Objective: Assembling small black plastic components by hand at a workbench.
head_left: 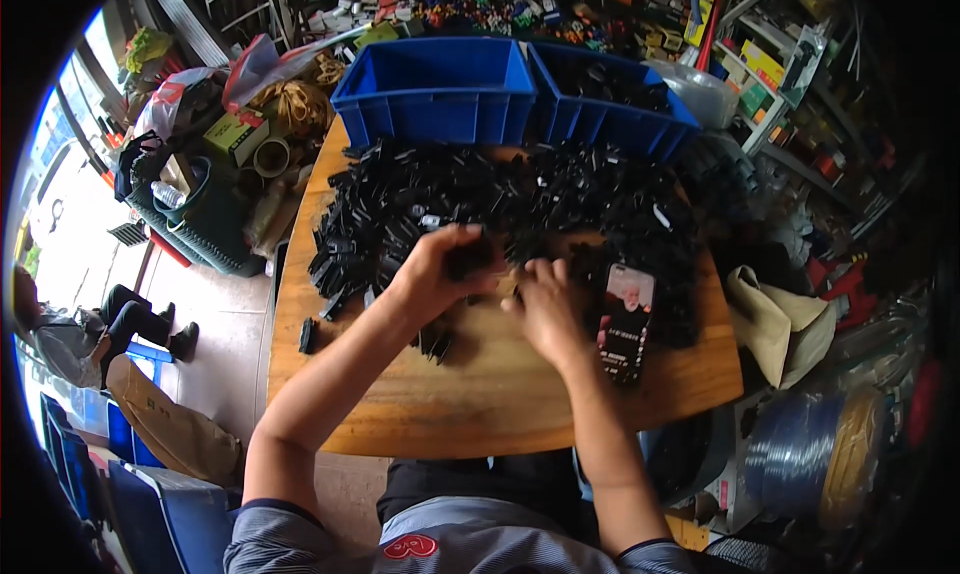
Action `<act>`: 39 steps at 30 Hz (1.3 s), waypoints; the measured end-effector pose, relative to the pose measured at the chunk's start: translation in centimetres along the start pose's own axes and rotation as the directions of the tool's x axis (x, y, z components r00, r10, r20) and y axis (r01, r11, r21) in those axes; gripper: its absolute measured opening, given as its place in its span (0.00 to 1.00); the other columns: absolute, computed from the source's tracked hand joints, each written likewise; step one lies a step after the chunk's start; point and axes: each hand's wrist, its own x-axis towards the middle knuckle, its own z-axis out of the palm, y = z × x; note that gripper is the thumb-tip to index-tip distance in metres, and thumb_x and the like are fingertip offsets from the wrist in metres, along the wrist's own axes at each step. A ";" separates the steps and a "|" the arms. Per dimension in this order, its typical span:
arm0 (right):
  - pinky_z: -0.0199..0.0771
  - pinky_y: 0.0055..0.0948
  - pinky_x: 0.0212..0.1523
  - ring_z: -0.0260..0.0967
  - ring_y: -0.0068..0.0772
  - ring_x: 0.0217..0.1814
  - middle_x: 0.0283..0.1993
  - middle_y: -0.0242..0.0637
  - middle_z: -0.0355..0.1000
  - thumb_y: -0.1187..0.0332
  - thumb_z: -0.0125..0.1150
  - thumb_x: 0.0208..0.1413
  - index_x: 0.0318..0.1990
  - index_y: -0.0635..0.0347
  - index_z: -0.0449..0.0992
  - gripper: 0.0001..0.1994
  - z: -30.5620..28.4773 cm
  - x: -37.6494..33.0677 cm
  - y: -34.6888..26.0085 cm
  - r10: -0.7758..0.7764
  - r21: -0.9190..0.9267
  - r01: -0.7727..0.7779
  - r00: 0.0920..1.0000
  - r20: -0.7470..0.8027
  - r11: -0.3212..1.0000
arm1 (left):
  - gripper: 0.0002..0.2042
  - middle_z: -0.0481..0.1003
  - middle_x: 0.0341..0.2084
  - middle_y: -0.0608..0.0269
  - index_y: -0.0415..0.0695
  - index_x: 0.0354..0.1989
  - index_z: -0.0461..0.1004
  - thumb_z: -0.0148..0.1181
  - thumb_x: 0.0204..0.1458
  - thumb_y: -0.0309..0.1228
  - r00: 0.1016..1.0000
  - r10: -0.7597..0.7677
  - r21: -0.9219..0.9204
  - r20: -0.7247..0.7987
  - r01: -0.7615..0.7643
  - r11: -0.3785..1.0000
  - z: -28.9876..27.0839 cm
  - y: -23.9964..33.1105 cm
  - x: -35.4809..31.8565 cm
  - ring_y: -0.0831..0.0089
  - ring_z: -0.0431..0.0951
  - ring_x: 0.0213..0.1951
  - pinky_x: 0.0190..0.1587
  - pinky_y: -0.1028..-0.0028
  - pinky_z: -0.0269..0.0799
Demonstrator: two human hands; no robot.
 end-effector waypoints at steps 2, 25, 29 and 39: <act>0.63 0.36 0.47 0.59 0.44 0.45 0.42 0.41 0.65 0.67 0.64 0.41 0.40 0.61 0.71 0.16 -1.1 -0.5 -0.7 -0.036 0.076 0.035 0.999 0.005 0.997 | 0.13 0.74 0.35 0.54 0.40 0.41 0.69 0.58 0.46 0.27 0.925 0.302 0.513 0.232 -0.380 0.770 2.4 1.8 4.1 0.67 0.74 0.37 0.40 0.67 0.73; 0.65 0.34 0.41 0.64 0.43 0.39 0.33 0.37 0.70 0.80 0.53 0.41 0.31 0.60 0.72 0.08 -2.2 0.4 1.5 -0.084 0.142 0.096 0.993 -0.084 0.985 | 0.05 0.75 0.20 0.64 0.41 0.31 0.75 0.59 0.46 0.26 0.852 0.412 0.943 0.324 -0.257 -0.212 -1.8 1.2 -8.4 0.77 0.75 0.23 0.28 0.78 0.69; 0.65 0.34 0.41 0.65 0.42 0.38 0.31 0.37 0.70 0.78 0.54 0.45 0.31 0.60 0.73 0.05 -3.0 0.5 1.6 -0.010 0.226 0.047 0.987 -0.162 0.973 | 0.09 0.70 0.28 0.63 0.44 0.26 0.72 0.62 0.41 0.35 0.889 0.350 0.785 0.295 -0.016 -0.619 -1.4 -4.0 -8.6 0.63 0.72 0.35 0.34 0.67 0.69; 0.64 0.17 0.35 0.63 0.17 0.33 0.30 0.27 0.66 0.74 0.58 0.51 0.40 0.63 0.74 0.09 -3.0 0.5 -0.4 0.116 0.715 -0.047 0.992 -0.047 0.697 | 0.13 0.74 0.29 0.60 0.42 0.39 0.70 0.61 0.46 0.31 0.816 0.385 0.861 0.430 -0.499 0.095 -2.3 -3.8 -5.6 0.69 0.76 0.31 0.32 0.76 0.70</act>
